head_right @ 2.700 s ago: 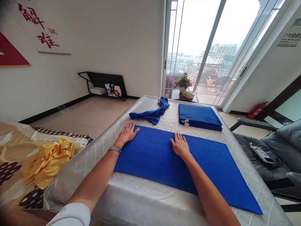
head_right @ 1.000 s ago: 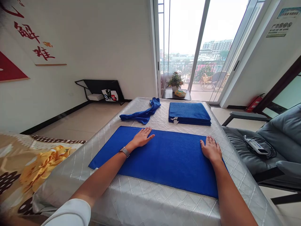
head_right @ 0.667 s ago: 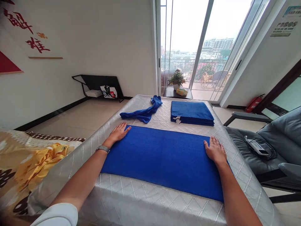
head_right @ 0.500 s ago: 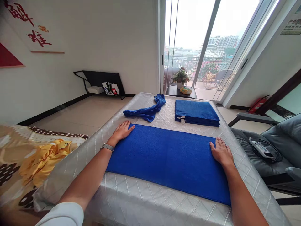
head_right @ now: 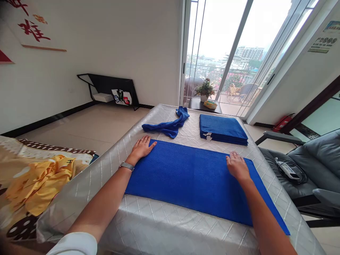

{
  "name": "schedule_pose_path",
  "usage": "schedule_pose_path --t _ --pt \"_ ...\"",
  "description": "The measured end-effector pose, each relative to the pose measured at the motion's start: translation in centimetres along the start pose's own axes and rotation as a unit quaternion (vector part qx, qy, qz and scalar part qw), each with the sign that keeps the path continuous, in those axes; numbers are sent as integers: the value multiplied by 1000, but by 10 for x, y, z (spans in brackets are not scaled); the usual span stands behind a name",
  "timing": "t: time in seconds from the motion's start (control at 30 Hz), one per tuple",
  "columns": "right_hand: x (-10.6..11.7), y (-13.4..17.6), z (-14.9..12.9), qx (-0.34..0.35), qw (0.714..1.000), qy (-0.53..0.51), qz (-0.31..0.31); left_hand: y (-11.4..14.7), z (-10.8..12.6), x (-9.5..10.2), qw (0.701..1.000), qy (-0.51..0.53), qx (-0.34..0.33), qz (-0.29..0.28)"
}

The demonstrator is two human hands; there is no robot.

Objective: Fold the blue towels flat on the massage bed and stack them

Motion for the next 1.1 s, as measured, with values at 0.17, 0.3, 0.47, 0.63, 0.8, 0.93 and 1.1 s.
schedule_pose_path --t 0.17,0.3,0.47,0.63,0.8,0.93,1.1 --pt "-6 5 -115 171 983 -49 -39 2 0 2 1000 -6 -4 6" --pt "-17 8 -151 178 982 -45 -51 4 1 5 1000 -18 -3 1" --pt "-26 5 -104 145 988 -24 -45 3 0 4 1000 -19 -3 -1" --pt "-31 1 0 62 998 -6 -30 3 1 4 1000 -24 3 -8" --pt "-37 -1 84 -45 998 -40 -7 0 1 3 1000 -20 11 -18" --pt "-39 -1 98 -51 996 -76 15 -2 -2 2 1000 -20 9 -21" --pt "-22 11 70 -34 987 -111 107 -1 -1 3 1000 -14 12 -23"
Point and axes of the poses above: each hand's wrist, its own y-axis away from the middle knuckle, its own x-axis out of the back of the hand, z = x × y, the point moved 1 cm from there along -y, towards the middle knuckle, and after that the axes turned 7 degrees about -z, right-handed, at the moved point
